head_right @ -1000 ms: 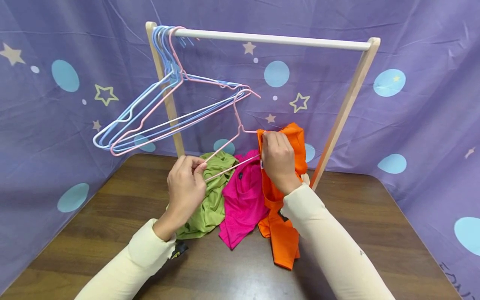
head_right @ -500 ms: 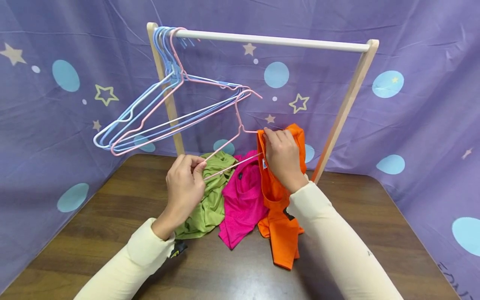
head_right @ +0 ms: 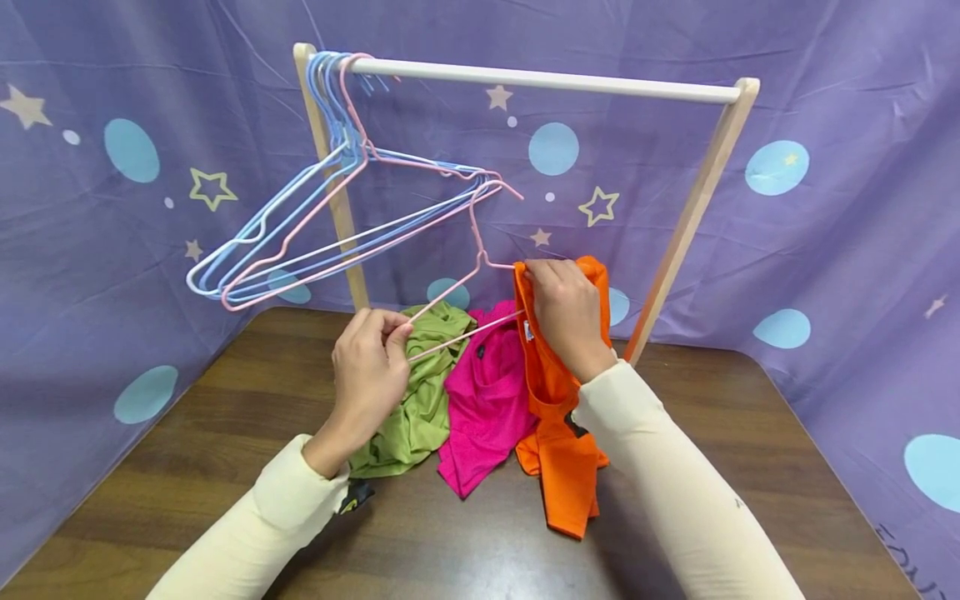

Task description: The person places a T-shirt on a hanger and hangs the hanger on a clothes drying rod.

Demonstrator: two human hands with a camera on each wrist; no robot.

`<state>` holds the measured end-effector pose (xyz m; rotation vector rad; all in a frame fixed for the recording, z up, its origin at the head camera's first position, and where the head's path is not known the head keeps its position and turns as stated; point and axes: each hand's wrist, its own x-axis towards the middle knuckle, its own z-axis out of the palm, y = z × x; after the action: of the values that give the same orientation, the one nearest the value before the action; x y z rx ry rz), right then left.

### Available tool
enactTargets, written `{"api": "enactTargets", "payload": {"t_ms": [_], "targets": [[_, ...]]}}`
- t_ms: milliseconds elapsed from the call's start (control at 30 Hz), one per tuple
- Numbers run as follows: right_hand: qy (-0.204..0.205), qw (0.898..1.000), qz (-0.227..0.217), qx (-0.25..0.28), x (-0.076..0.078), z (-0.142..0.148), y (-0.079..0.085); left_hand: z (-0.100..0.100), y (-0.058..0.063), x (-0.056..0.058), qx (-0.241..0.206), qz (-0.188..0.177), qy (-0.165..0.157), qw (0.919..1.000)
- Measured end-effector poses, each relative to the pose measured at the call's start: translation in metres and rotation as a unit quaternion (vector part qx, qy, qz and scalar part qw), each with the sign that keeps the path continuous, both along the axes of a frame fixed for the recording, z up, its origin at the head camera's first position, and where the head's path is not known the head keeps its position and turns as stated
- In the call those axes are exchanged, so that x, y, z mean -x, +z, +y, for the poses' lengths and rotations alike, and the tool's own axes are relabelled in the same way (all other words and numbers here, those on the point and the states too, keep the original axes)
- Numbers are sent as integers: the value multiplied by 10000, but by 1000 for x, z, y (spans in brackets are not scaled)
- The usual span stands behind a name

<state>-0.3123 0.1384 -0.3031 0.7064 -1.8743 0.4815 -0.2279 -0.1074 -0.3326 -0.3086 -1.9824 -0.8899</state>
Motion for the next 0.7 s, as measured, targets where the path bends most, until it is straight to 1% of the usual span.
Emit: {"api": "enactTargets", "payload": {"t_ms": [100,267,467,700], "targets": [[101,9999,90,51,-1,-3,1,0,0,1,22,19,-26,10000],[197,9996,185,-39,-4,-11,2,1,-2,3,61,-17,-80,9999],[345,9991,129,-192,-8,-16,5,1,-2,4,85,-8,-164,9998],[322,9993,72,-179,-9,-18,4,2,-3,6,79,21,-251,9997]]}}
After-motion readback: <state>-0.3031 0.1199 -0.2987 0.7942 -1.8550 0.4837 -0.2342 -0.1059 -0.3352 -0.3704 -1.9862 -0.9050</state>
